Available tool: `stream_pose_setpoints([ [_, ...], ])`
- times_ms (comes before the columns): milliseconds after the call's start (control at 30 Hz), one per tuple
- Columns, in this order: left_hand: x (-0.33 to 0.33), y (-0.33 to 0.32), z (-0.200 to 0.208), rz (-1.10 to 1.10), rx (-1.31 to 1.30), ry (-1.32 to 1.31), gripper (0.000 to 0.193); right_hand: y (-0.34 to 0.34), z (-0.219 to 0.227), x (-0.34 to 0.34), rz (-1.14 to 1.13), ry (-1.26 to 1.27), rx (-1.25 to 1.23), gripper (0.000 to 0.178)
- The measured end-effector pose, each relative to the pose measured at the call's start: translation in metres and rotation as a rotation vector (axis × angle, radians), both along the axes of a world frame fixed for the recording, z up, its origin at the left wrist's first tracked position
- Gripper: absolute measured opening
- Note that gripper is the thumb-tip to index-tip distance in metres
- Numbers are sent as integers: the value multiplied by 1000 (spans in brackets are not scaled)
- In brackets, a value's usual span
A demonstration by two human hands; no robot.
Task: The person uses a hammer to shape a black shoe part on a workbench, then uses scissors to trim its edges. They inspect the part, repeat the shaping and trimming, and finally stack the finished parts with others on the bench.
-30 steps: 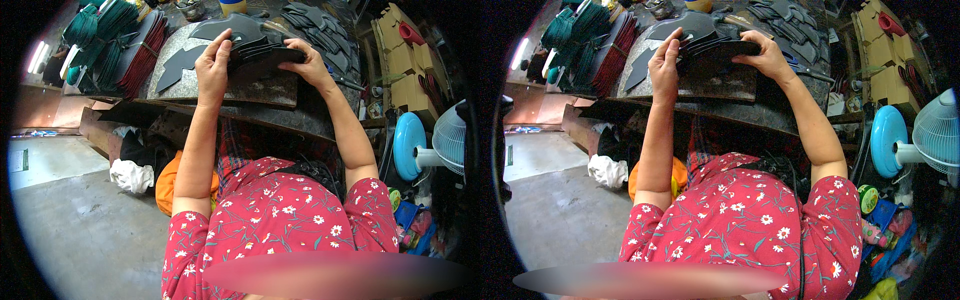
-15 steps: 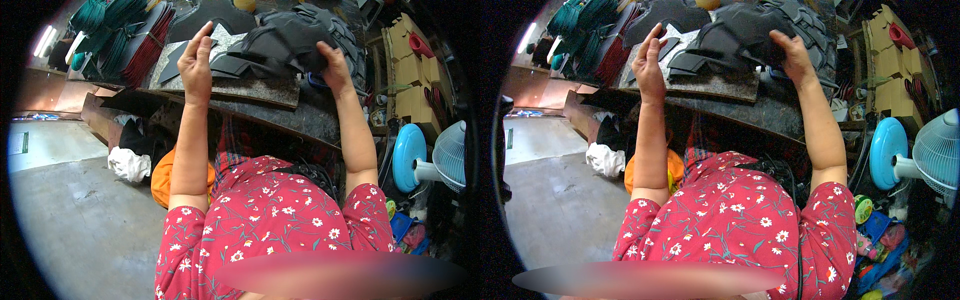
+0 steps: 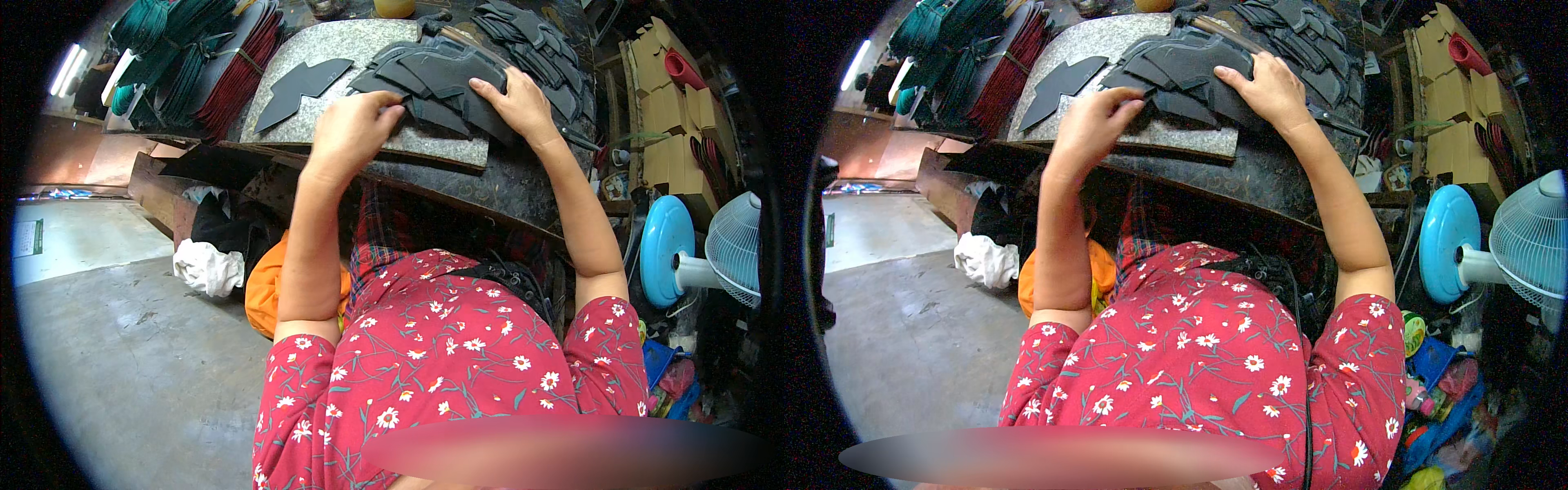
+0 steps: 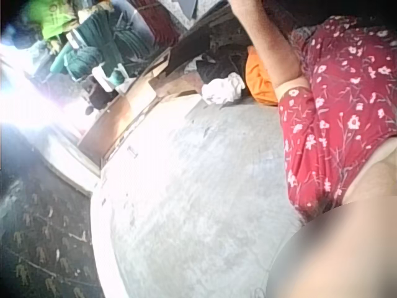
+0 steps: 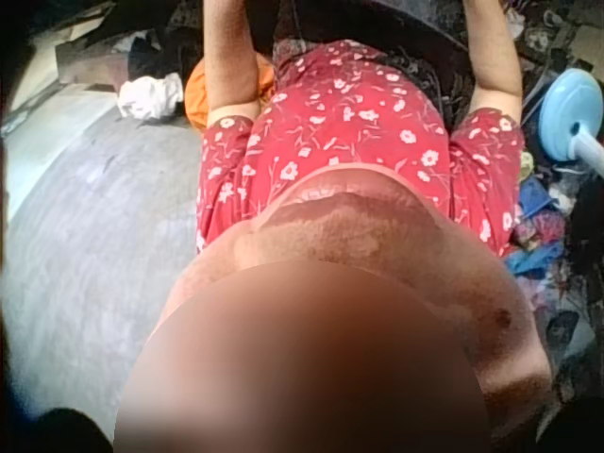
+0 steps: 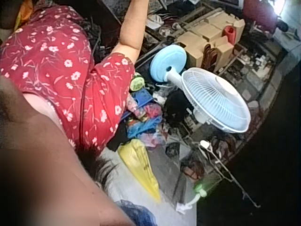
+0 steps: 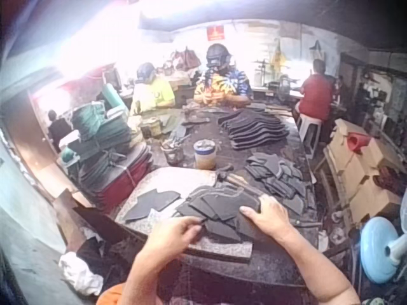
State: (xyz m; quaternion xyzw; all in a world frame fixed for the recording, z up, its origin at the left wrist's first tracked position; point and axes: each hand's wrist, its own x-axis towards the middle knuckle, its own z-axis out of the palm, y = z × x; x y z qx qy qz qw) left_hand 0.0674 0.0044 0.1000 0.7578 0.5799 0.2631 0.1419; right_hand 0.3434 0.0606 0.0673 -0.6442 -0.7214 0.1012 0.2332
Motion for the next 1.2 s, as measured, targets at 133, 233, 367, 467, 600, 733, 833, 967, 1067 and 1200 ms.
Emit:
stream_pose_setpoints([
  [133, -23, -2, 15, 179, 230, 154, 38, -2, 9, -7, 70, -107, 105, 86],
  [233, -26, 20, -2, 91, 402, 148, 86, 3, 6, -16, 195, -168, 38, 87],
  [367, -16, 40, -44, 5, 231, 95, 118, 12, 3, -35, 286, -46, 16, 96],
  [467, -10, 39, -64, 77, 420, 44, 113, 16, 11, -43, 265, 160, -82, 95],
  [600, -3, 30, -73, 158, 487, 16, 107, 17, 26, -38, 298, 424, -334, 80],
  [733, 4, 24, -76, 149, 543, -28, 108, 12, 26, -35, 405, 792, -504, 87],
  [833, 4, 21, -72, 119, 569, -40, 114, 6, 28, -38, 411, 585, -332, 99],
  [967, -11, 29, -51, -39, 608, -252, 126, 3, 50, -37, 682, 478, 96, 114],
  [1067, -28, 35, -38, -26, 584, -239, 122, 0, 61, -30, 641, 170, 165, 126],
  [1200, -33, 40, -35, -132, 104, -195, 99, -1, 42, -27, 684, 477, 128, 123],
])
